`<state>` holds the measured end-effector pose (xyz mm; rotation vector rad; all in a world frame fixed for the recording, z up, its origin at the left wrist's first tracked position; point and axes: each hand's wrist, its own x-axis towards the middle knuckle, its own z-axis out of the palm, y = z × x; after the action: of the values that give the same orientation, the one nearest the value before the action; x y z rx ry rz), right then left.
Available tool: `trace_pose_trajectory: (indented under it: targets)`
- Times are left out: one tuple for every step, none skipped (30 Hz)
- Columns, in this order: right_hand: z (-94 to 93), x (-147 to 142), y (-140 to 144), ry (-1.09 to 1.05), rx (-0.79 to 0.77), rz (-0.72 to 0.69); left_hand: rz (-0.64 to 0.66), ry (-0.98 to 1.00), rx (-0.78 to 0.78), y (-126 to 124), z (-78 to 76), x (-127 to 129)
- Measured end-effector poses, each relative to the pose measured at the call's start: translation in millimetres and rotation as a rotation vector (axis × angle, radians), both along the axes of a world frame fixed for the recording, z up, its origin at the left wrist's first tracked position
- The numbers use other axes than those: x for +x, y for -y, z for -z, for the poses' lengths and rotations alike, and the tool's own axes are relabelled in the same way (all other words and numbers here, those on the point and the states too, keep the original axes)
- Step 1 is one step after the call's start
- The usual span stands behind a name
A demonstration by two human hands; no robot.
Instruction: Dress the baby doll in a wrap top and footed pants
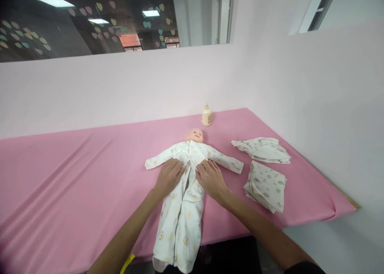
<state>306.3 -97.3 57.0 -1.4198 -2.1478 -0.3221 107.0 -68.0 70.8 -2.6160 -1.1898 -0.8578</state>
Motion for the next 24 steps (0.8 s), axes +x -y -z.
trace_pose_trajectory:
  targets:
    - [0.3, 0, 0, -0.005, 0.016, 0.008, 0.032, -0.023, -0.013, 2, 1.2, 0]
    - [-0.3, -1, 0, -0.018, 0.032, 0.017, 0.061, -0.041, -0.026, 4, 2.1, 0]
    - [-1.7, -3, -1, -0.039, 0.048, 0.026, 0.083, -0.054, -0.038, 6, 2.7, 1]
    - [-3.4, -6, 0, -0.058, 0.063, 0.036, 0.094, -0.059, -0.045, 7, 2.9, 1]
    - [-5.0, -10, 1, -0.069, 0.075, 0.04, 0.092, -0.058, -0.047, 7, 3.0, 0]
    - [-6.1, -16, 3, -0.063, 0.087, 0.036, 0.084, -0.054, -0.046, 8, 3.2, -1]
    - [-6.1, -22, 6, -0.04, 0.096, 0.023, 0.076, -0.051, -0.043, 8, 3.4, -2]
    - [-5.0, -29, 10, -0.003, 0.104, 0.0, 0.073, -0.049, -0.046, 8, 4.0, -4]
    - [-2.7, -36, 13, 0.036, 0.11, -0.028, 0.074, -0.042, -0.054, 9, 4.8, -6]
    - [0.6, -41, 17, 0.064, 0.115, -0.053, 0.077, -0.027, -0.069, 10, 6.1, -9]
    - [4.5, -46, 21, 0.074, 0.121, -0.07, 0.079, -0.005, -0.091, 11, 7.5, -11]
    - [8.5, -48, 24, 0.064, 0.125, -0.081, 0.074, 0.026, -0.115, 13, 9.2, -15]
    - [12.2, -48, 27, 0.039, 0.129, -0.089, 0.059, 0.064, -0.135, 15, 11.1, -19]
    - [15.5, -46, 29, 0.002, 0.134, -0.097, 0.036, 0.102, -0.148, 16, 13.0, -23]
    - [18.3, -42, 32, -0.041, 0.142, -0.099, 0.006, 0.135, -0.154, 18, 14.9, -27]
    - [20.5, -37, 33, -0.084, 0.15, -0.092, -0.031, 0.158, -0.154, 19, 16.7, -31]
    - [22.2, -31, 35, -0.125, 0.165, -0.069, -0.077, 0.171, -0.141, 20, 18.4, -35]
    - [23.6, -25, 36, -0.161, 0.18, -0.036, -0.121, 0.17, -0.118, 21, 19.9, -37]
    - [24.7, -20, 36, -0.183, 0.194, -0.004, -0.151, 0.156, -0.084, 21, 21.1, -38]
    - [25.4, -17, 36, -0.189, 0.205, 0.015, -0.163, 0.128, -0.04, 20, 22.0, -38]
    - [26.0, -15, 35, -0.179, 0.214, 0.015, -0.159, 0.092, 0.018, 20, 22.3, -37]
    - [26.2, -15, 34, -0.16, 0.223, -0.003, -0.143, 0.048, 0.081, 20, 22.1, -34]
    - [26.2, -17, 33, -0.137, 0.233, -0.028, -0.116, 0.0, 0.141, 20, 21.1, -32]
    - [26.1, -20, 32, -0.109, 0.242, -0.054, -0.088, -0.048, 0.193, 20, 19.5, -29]
